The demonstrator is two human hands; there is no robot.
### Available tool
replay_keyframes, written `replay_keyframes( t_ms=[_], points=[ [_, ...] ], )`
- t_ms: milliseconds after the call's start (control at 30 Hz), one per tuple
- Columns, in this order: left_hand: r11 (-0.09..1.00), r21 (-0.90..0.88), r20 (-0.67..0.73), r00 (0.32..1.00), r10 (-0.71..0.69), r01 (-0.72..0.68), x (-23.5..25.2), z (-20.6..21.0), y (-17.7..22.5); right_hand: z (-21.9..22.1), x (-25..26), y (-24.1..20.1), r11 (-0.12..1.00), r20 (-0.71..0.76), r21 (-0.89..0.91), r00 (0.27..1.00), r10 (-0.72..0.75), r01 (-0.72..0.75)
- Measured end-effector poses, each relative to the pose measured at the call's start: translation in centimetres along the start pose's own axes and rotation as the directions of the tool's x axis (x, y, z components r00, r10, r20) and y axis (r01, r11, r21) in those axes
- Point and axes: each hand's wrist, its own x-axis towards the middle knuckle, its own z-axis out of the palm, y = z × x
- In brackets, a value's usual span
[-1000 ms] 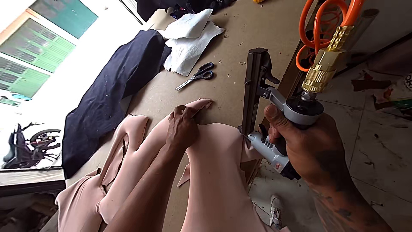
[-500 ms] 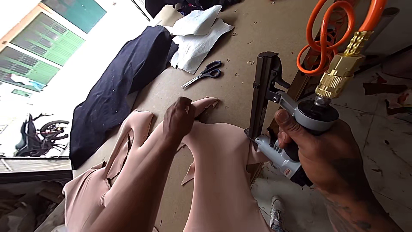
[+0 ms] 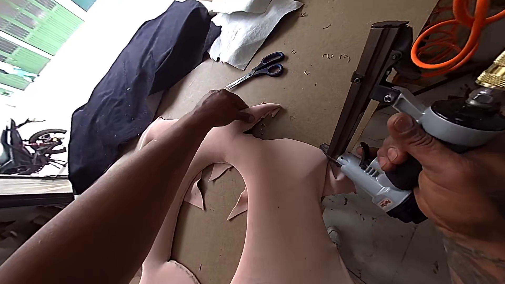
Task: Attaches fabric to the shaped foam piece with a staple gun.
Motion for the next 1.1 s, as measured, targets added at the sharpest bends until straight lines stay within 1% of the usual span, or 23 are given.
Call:
replay_keyframes(
  t_ms=[200,333,433,533,600,767,867,933,1033,1100],
  points=[
    [0.999,0.026,0.006,1.0,0.018,-0.019,0.5,0.4,-0.4,0.1,0.1,0.0,1.0,0.02,-0.03,1.0,0.001,0.0],
    [0.998,0.047,-0.027,0.999,0.037,-0.036,0.2,1.0,-0.4,0.9,0.4,-0.6,1.0,0.021,-0.02,1.0,-0.004,0.004],
    [0.996,0.06,-0.102,0.992,0.071,-0.065,-0.7,1.9,0.1,3.0,0.8,-1.4,0.999,0.039,0.031,0.999,-0.036,0.035],
    [0.998,0.04,-0.213,0.976,0.053,-0.046,-1.6,3.4,0.1,6.2,1.0,-2.3,0.992,0.078,0.103,0.994,-0.082,0.074],
    [0.998,0.008,-0.277,0.959,0.057,-0.057,-1.8,4.2,-0.2,8.6,0.9,-2.3,0.991,0.09,0.107,0.992,-0.094,0.084],
    [0.981,-0.127,-0.433,0.898,0.081,-0.15,-2.0,6.2,-1.3,13.8,1.4,-0.8,0.992,0.089,0.011,0.988,-0.13,0.129],
    [0.97,-0.19,-0.453,0.89,0.05,-0.151,-2.2,6.7,-1.1,15.9,2.0,-0.2,0.985,0.068,-0.047,0.984,-0.164,0.167],
    [0.963,-0.222,-0.449,0.893,0.037,-0.152,-2.2,6.7,-1.2,16.9,2.4,0.1,0.979,0.089,-0.088,0.98,-0.176,0.184],
    [0.951,-0.231,-0.465,0.882,0.076,-0.204,-1.9,7.1,-1.6,17.8,2.6,0.7,0.966,0.156,-0.131,0.967,-0.203,0.224],
    [0.947,-0.232,-0.471,0.878,0.091,-0.222,-1.8,7.2,-1.8,18.3,2.7,1.1,0.953,0.174,-0.161,0.957,-0.23,0.258]
  ],
)
